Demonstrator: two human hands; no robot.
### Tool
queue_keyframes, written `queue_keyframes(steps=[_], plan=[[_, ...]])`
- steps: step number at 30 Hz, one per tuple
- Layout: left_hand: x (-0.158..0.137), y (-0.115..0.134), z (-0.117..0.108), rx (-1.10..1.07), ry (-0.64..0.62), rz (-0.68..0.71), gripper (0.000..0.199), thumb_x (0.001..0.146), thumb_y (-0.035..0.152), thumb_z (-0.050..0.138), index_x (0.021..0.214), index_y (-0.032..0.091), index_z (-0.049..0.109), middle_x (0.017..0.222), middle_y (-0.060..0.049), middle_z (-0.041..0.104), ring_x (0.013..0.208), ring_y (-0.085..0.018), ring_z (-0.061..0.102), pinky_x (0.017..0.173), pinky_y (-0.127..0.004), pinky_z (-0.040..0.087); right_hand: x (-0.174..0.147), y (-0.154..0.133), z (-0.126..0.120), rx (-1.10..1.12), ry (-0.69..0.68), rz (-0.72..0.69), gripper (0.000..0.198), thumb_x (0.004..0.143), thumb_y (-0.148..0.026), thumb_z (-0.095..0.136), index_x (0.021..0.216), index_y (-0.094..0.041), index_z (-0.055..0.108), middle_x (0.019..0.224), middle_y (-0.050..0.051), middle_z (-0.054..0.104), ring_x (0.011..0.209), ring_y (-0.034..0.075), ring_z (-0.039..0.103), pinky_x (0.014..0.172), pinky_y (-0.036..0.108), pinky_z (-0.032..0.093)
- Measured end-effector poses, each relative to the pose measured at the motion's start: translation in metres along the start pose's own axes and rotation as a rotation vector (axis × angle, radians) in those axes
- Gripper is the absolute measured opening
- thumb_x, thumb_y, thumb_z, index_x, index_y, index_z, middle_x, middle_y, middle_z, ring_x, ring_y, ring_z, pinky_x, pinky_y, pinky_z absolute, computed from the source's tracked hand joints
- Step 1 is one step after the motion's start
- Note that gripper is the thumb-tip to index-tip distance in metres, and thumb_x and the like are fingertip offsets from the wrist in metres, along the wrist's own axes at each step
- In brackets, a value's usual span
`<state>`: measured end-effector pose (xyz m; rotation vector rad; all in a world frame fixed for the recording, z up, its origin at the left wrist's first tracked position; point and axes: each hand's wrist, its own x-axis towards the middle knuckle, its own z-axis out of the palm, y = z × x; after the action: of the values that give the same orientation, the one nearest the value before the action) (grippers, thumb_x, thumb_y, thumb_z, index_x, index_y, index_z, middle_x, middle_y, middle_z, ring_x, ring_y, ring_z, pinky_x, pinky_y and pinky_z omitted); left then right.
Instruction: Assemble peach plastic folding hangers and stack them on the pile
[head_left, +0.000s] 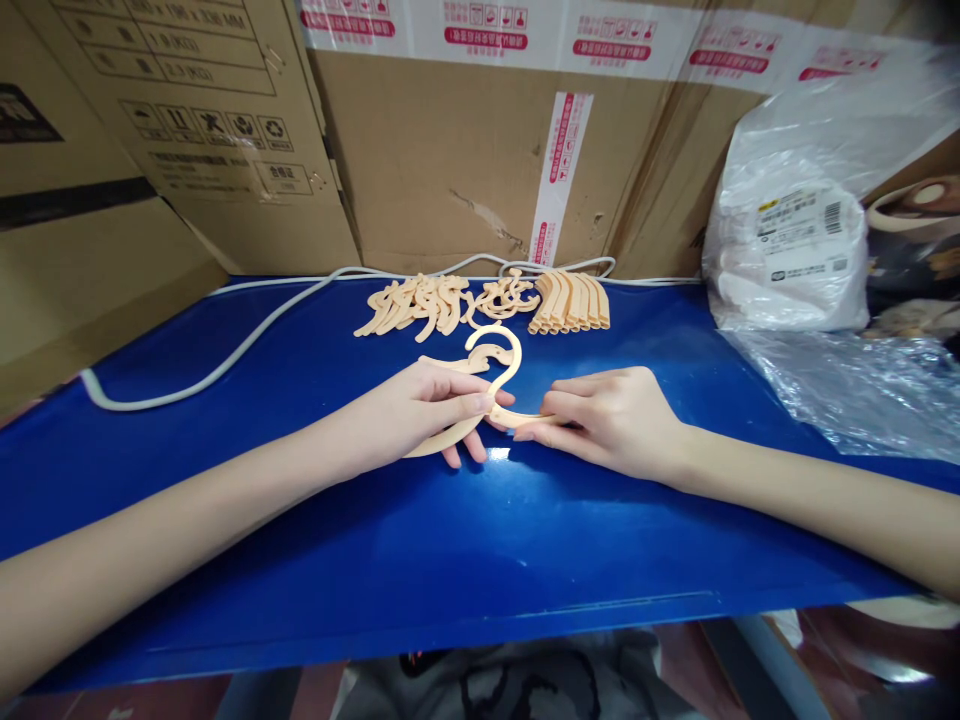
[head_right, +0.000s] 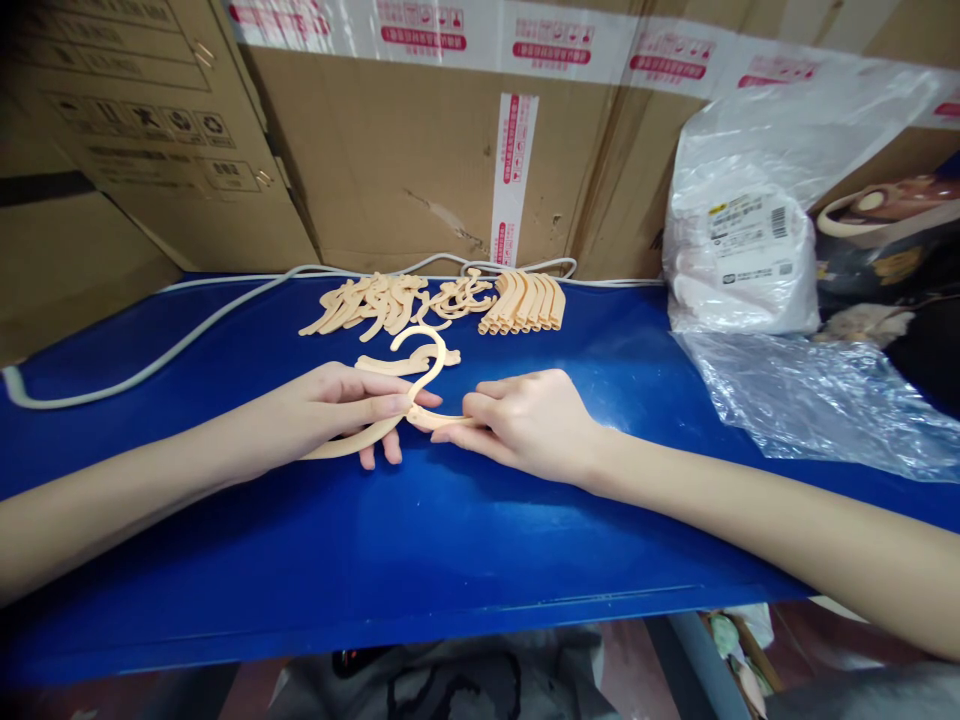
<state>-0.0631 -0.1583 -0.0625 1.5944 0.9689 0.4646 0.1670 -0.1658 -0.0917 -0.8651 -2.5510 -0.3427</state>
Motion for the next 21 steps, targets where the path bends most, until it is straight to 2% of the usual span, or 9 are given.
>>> queue_keyframes(steps=[3,8,21], plan=[[0.0007,-0.0010,-0.0004,0.047,-0.025,0.040,0.025,0.092,0.023,0.049,0.086,0.014,0.071,0.066,-0.002,0.072,0.053,-0.010,0.065,0.047,-0.016,0.050,-0.0004,-0.0001,-0.0011,0.005,-0.009,0.002,0.052,0.099,-0.049,0.044,0.060,-0.016,0.056,0.054,-0.002,0.054,0.047,0.008,0.049,0.047,0.026,0.020],[0.0019,-0.0069,-0.0011,0.074,-0.043,0.110,0.026,0.092,0.029,0.049,0.091,0.015,0.070,0.090,-0.005,0.076,0.059,-0.012,0.069,0.046,-0.016,0.049,-0.0004,0.0004,-0.0013,0.026,-0.019,0.011,0.051,0.099,-0.049,0.044,0.062,-0.016,0.058,0.056,-0.002,0.058,0.049,0.008,0.052,0.048,0.026,0.021],[-0.0005,-0.0059,0.0006,0.143,-0.021,0.122,0.029,0.093,0.034,0.048,0.087,0.014,0.068,0.090,-0.006,0.074,0.058,-0.010,0.067,0.047,-0.017,0.048,0.0003,0.0006,-0.0003,0.067,-0.054,0.050,0.052,0.098,-0.050,0.044,0.061,-0.017,0.057,0.053,-0.002,0.055,0.048,0.008,0.048,0.048,0.025,0.021]])
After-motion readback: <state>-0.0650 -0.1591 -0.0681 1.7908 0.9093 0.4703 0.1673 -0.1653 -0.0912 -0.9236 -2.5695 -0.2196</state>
